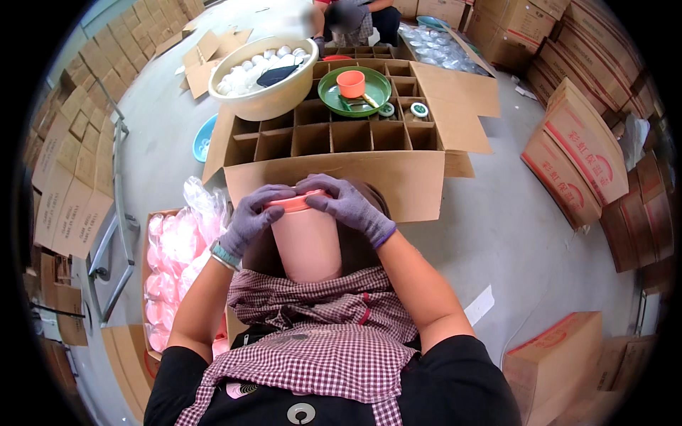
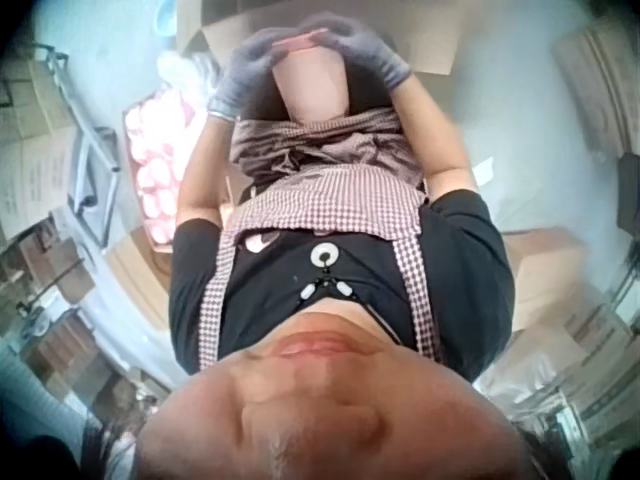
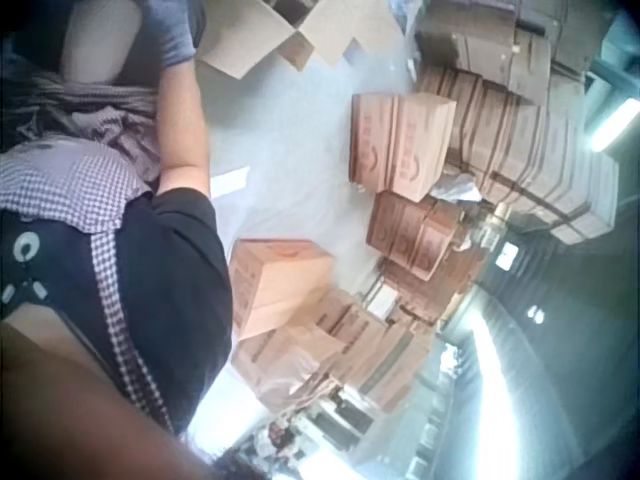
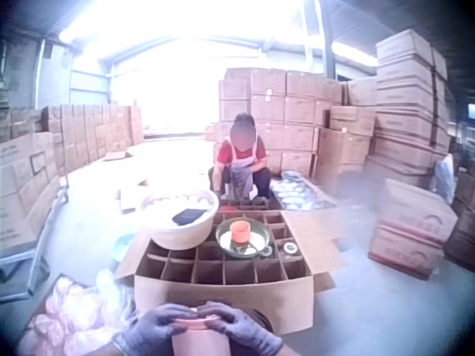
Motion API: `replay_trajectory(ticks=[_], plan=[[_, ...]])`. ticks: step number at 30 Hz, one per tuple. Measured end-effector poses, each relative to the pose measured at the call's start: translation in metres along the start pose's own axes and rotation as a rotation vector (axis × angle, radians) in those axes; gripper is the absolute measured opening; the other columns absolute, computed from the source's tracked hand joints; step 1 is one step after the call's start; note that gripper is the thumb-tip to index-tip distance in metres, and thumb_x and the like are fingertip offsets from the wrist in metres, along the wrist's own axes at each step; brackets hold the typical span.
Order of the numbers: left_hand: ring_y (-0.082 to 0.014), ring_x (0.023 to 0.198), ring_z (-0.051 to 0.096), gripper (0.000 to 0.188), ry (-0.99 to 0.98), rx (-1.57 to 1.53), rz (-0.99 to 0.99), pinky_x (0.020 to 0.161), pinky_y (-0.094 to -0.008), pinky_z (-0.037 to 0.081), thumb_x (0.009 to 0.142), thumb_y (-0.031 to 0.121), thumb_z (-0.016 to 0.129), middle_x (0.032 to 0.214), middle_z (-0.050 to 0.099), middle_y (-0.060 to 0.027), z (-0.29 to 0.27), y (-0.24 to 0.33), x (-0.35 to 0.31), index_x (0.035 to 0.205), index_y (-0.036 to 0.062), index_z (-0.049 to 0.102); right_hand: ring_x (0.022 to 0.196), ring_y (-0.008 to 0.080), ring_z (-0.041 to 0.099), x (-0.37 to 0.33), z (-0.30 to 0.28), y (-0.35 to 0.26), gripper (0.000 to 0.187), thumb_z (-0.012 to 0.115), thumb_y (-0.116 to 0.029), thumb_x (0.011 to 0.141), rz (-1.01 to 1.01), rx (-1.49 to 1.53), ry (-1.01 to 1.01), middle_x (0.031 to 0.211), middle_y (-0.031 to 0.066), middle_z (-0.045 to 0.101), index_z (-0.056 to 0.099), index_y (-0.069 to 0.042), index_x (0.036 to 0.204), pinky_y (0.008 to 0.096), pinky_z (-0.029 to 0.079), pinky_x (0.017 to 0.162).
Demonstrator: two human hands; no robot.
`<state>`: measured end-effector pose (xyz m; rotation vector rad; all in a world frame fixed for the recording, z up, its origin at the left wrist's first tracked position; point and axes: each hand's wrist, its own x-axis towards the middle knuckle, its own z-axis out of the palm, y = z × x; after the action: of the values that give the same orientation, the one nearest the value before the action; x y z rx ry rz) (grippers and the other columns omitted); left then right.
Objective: The person assembles pink thermos-style containers by inserting a green filter and a black lid into each unit, then places them into a divided cardboard box. They handle the containers one at a time, removing them from plastic wrap, assembling the parts, and arranging them in the box.
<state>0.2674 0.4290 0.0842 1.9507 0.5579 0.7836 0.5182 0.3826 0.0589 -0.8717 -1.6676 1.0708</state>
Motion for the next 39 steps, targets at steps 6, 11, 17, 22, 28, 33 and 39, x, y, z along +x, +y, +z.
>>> replay_trajectory(ticks=[6, 11, 17, 22, 28, 33, 39], plan=[[-0.0217, 0.106, 0.061, 0.042, 0.088, -0.242, -0.098, 0.098, -0.0334, 0.045, 0.098, 0.037, 0.061, 0.108, 0.067, -0.0110, 0.006, -0.023, 0.016, 0.111, -0.0023, 0.071, 0.102, 0.0183, 0.064, 0.015, -0.005, 0.004, 0.029, 0.067, -0.026, 0.095, 0.169, 0.106, 0.079, 0.108, 0.0099, 0.070, 0.073, -0.001, 0.108, 0.0325, 0.049, 0.094], [-0.0268, 0.106, 0.062, 0.044, 0.084, -0.184, -0.002, 0.098, -0.0376, 0.047, 0.094, 0.040, 0.065, 0.108, 0.069, -0.0139, 0.004, -0.002, 0.006, 0.105, -0.0011, 0.075, 0.105, 0.0262, 0.065, 0.001, 0.005, -0.019, 0.026, 0.069, -0.019, 0.090, -0.025, 0.074, 0.101, 0.109, 0.0135, 0.070, 0.074, 0.000, 0.106, 0.0359, 0.050, 0.096], [-0.0315, 0.109, 0.060, 0.044, 0.024, -0.057, 0.114, 0.099, -0.0430, 0.048, 0.093, 0.045, 0.064, 0.110, 0.070, -0.0139, -0.006, 0.014, 0.000, 0.105, 0.0044, 0.077, 0.107, 0.0291, 0.064, -0.005, 0.012, -0.036, 0.022, 0.072, -0.015, 0.086, -0.147, -0.075, 0.123, 0.110, 0.0137, 0.070, 0.075, -0.003, 0.104, 0.0395, 0.050, 0.097], [-0.0310, 0.110, 0.061, 0.051, 0.040, -0.068, 0.017, 0.099, -0.0424, 0.048, 0.096, 0.051, 0.057, 0.113, 0.069, -0.0146, -0.006, 0.006, 0.000, 0.108, 0.0054, 0.076, 0.108, 0.0289, 0.063, 0.003, 0.014, -0.017, 0.022, 0.071, -0.018, 0.089, -0.084, 0.052, 0.138, 0.109, 0.0137, 0.071, 0.075, -0.002, 0.104, 0.0401, 0.049, 0.099], [-0.0303, 0.106, 0.063, 0.057, 0.089, 0.019, 0.009, 0.098, -0.0426, 0.046, 0.094, 0.058, 0.053, 0.112, 0.071, -0.0134, 0.005, 0.014, -0.016, 0.109, 0.0075, 0.076, 0.107, 0.0304, 0.064, -0.005, 0.019, -0.004, 0.025, 0.061, -0.021, 0.096, -0.073, 0.109, 0.124, 0.106, 0.0161, 0.071, 0.074, 0.000, 0.097, 0.0419, 0.048, 0.102], [-0.0334, 0.114, 0.060, 0.068, 0.030, 0.746, -0.043, 0.102, -0.0447, 0.039, 0.088, 0.059, 0.055, 0.125, 0.062, -0.0155, 0.040, 0.088, -0.010, 0.134, 0.0083, 0.060, 0.116, 0.0348, 0.063, 0.006, 0.024, 0.026, 0.046, 0.042, -0.034, 0.105, -0.009, 0.203, 0.090, 0.110, 0.0197, 0.070, 0.068, 0.003, 0.102, 0.0444, 0.043, 0.110], [-0.0426, 0.135, 0.046, 0.059, -0.052, 0.520, -0.226, 0.115, -0.0481, 0.035, 0.102, 0.044, 0.044, 0.146, 0.048, -0.0241, -0.027, -0.060, -0.037, 0.143, 0.0017, 0.050, 0.119, 0.0349, 0.062, -0.058, 0.023, -0.030, 0.050, 0.039, -0.038, 0.106, -0.205, 0.085, -0.082, 0.122, 0.0210, 0.067, 0.068, 0.002, 0.117, 0.0414, 0.043, 0.109]])
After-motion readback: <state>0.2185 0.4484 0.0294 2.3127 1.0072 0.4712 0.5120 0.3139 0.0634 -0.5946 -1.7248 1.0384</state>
